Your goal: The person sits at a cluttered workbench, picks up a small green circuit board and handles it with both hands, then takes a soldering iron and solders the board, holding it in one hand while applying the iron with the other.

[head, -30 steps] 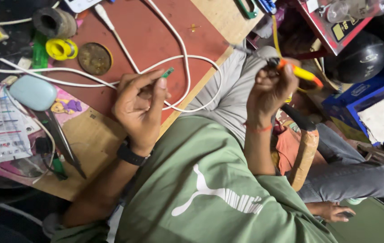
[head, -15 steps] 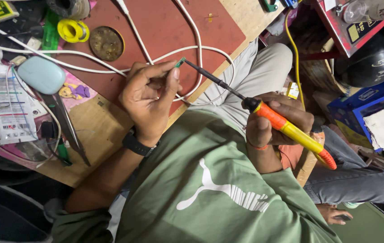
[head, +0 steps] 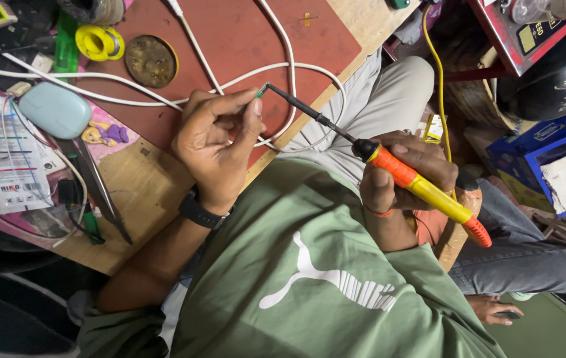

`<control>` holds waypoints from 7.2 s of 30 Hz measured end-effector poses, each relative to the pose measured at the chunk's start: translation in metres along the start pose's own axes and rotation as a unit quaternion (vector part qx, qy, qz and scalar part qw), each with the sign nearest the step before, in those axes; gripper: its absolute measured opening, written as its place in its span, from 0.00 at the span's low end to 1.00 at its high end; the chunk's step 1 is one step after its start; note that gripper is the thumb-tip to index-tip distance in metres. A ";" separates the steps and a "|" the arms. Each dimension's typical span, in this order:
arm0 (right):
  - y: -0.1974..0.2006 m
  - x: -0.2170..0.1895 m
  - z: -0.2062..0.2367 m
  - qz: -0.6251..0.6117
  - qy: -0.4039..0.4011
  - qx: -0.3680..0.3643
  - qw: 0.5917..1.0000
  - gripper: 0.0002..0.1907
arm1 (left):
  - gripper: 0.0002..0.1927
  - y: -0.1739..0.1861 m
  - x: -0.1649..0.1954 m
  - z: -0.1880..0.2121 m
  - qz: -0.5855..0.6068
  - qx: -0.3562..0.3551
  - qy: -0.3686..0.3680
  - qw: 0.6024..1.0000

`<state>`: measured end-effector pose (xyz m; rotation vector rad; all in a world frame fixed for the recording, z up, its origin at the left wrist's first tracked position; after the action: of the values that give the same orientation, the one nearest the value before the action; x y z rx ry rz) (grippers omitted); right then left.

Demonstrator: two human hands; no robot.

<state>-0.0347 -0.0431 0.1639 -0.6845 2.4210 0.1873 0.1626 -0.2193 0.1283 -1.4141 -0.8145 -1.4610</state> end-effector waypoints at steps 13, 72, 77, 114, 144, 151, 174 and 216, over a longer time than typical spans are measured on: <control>0.003 0.000 0.000 -0.001 0.002 0.020 1.000 0.22 | 0.10 0.000 0.001 0.001 -0.011 -0.004 -0.014 1.000; 0.007 -0.009 0.004 0.045 0.001 -0.053 0.998 0.20 | 0.10 0.001 -0.001 0.002 -0.016 0.002 -0.002 1.000; 0.005 -0.013 0.005 0.084 -0.068 -0.128 0.986 0.19 | 0.10 0.001 -0.001 0.003 -0.014 -0.003 -0.003 1.000; 0.004 -0.015 0.001 0.086 -0.001 -0.121 0.989 0.18 | 0.09 0.000 -0.003 0.003 -0.016 -0.005 0.005 1.000; 0.004 -0.014 0.002 0.117 0.010 -0.097 0.988 0.20 | 0.09 0.000 -0.004 0.003 -0.021 -0.006 0.001 1.000; -0.002 -0.012 -0.003 0.079 -0.110 -0.123 0.983 0.20 | 0.09 0.000 -0.003 0.004 -0.012 -0.010 0.003 1.000; 0.010 -0.009 0.009 0.046 -0.082 -0.092 0.991 0.20 | 0.08 0.001 -0.002 0.004 -0.030 -0.005 0.006 1.000; -0.001 -0.014 -0.005 0.061 -0.037 -0.095 0.993 0.18 | 0.08 0.001 -0.003 0.003 -0.023 -0.002 0.006 1.000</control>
<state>-0.0274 -0.0395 0.1758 -0.6013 2.3939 0.4909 0.1642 -0.2160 0.1259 -1.3975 -0.8417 -1.5048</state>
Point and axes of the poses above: each hand's wrist, its own z-axis away from the middle knuckle, its own y-axis out of the back of the hand, x = y × z, the point moved 8 cm from there along -z, towards the middle knuckle, and after that the axes turned 7 degrees about y, right-handed, at the moved point
